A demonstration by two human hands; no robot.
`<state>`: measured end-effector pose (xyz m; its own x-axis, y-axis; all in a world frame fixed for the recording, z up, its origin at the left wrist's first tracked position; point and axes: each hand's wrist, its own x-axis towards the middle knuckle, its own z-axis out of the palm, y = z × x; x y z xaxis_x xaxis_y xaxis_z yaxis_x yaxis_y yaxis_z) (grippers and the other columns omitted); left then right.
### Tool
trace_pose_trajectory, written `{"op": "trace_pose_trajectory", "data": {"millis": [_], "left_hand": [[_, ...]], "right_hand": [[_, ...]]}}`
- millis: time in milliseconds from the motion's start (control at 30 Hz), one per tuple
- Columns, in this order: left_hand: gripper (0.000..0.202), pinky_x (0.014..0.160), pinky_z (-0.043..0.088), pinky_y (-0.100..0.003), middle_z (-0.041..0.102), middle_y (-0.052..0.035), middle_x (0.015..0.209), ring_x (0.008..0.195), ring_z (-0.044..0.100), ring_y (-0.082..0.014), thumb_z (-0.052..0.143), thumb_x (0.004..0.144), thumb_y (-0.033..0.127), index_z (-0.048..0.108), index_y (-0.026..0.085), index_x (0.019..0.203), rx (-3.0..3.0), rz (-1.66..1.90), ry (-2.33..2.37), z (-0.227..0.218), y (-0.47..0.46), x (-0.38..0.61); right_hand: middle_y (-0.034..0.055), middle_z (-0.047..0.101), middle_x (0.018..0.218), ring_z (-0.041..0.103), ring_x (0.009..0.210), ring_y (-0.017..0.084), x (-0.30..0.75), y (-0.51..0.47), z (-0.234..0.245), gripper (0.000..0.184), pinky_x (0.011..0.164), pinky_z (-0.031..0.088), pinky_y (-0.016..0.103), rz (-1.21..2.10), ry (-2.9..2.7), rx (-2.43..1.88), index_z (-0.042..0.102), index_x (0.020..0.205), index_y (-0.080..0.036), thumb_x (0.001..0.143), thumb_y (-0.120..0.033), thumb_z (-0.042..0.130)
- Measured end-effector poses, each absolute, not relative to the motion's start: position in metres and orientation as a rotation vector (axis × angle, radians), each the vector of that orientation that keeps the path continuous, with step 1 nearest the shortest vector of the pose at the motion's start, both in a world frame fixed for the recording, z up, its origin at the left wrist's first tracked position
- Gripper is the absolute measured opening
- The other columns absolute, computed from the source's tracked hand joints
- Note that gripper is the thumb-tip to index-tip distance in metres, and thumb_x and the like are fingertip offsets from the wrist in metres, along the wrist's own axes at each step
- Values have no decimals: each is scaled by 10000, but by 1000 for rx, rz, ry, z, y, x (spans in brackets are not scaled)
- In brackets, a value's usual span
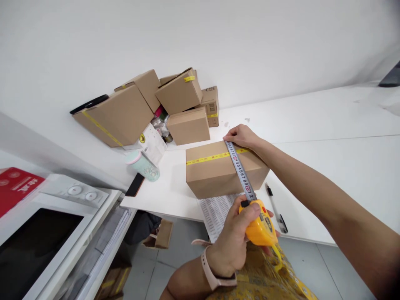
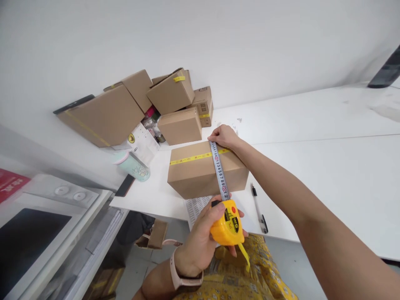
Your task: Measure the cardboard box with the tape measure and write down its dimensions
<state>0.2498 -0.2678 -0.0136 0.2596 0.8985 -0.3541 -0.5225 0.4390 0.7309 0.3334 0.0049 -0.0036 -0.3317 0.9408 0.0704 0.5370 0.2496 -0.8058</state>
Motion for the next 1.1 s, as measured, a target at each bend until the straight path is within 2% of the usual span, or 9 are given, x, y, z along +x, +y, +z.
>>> {"op": "trace_pose_trajectory", "data": {"millis": [400,867,933,1000,1100], "left_hand": [[600,387,450,-164,686,-84,1056,719,741,-220,746,759,576,473,208,1146,561,1047,843,-11,-268,256],[600,403,435,-198,659,-60,993,682,698,-200,800,720,577,534,204,1107,574,1044,924,-13,-268,253],[579,461,461,-209,655,-52,990,685,674,-171,820,724,554,554,201,1098,593,1040,928,-17,-271,250],[602,601,521,-245,659,-50,1010,737,661,-152,854,723,502,564,198,1154,653,1050,905,-22,-273,246],[882,775,531,-303,661,-59,1065,828,646,-156,916,676,430,452,224,1398,734,1102,879,-31,-277,239]], "right_hand": [[31,646,661,530,648,155,333,4,-3,222,644,405,305,916,-1993,-1357,686,651,-170,833,-298,689],[17,632,675,532,659,139,337,5,-1,215,633,407,279,925,-1944,-1207,672,718,-156,838,-334,685],[26,640,706,541,680,142,343,0,10,230,662,429,291,938,-1883,-1105,673,736,-156,847,-357,697],[45,655,749,560,718,157,355,-14,25,246,696,458,315,912,-1813,-1005,683,764,-165,861,-390,707],[72,675,820,601,784,195,378,-61,37,257,720,495,347,845,-1802,-947,709,840,-196,889,-447,683]]}}
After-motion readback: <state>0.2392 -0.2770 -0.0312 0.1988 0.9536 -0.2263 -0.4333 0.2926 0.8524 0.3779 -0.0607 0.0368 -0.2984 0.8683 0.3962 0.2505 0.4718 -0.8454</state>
